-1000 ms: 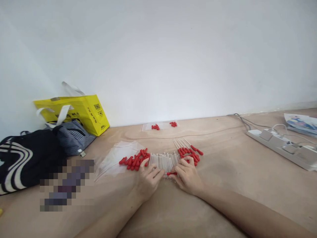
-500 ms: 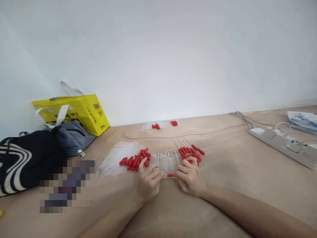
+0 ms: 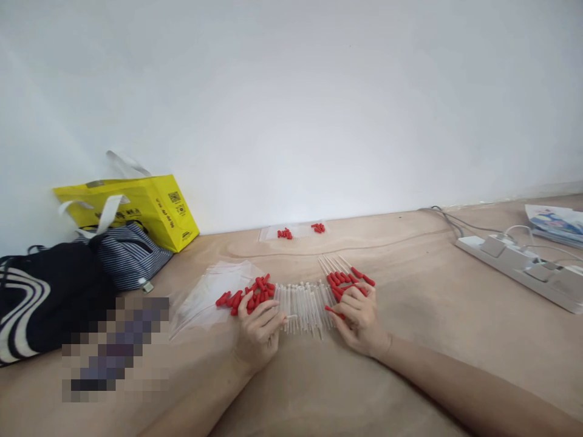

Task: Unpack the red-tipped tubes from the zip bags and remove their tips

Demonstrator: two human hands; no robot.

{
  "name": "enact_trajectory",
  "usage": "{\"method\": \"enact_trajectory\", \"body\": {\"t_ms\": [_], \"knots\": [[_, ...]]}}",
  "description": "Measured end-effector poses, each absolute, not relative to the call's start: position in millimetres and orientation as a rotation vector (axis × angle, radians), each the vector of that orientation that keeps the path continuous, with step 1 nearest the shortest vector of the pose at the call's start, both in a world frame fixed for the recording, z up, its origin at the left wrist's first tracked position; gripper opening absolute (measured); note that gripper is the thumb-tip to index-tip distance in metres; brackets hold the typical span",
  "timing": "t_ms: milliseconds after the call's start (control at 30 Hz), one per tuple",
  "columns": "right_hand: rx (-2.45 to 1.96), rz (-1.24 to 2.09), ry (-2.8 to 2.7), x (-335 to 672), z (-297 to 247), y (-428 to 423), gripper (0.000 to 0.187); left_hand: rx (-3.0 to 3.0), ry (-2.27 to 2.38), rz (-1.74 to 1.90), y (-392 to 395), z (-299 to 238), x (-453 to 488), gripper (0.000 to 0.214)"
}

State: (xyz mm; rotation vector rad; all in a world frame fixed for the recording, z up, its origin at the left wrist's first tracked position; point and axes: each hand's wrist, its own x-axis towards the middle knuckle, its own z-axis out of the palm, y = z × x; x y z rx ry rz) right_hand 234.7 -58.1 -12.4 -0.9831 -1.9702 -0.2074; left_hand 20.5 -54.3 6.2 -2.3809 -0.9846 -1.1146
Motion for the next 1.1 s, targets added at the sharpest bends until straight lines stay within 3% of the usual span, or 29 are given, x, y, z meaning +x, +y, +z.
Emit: {"method": "enact_trajectory", "body": {"t_ms": [133,300,600,800,1000,1100], "knots": [[-1.096,-0.207,-1.88,250,-7,-49,0.014,-2.415,-1.054,-1.105,-51,6,21,0.02],[-1.545,-0.146,-1.756,281,0,-28,0.024,-2.612,-1.336,-1.079,-39,17,37,0.023],[-1.979,0.06,-1.691,308,8,-17,0.027,-2.806,-2.3,-0.753,9,44,91,0.02],[-2.027,0.069,-1.777,305,8,-17,0.026,-2.784,-2.42,-0.503,24,34,107,0.038],[-2.073,0.067,-1.835,303,7,-17,0.028,-2.805,-2.305,-0.338,24,35,111,0.022],[-2.086,0.06,-1.844,302,7,-16,0.029,-2.801,-2.22,-0.344,22,36,112,0.027]]}}
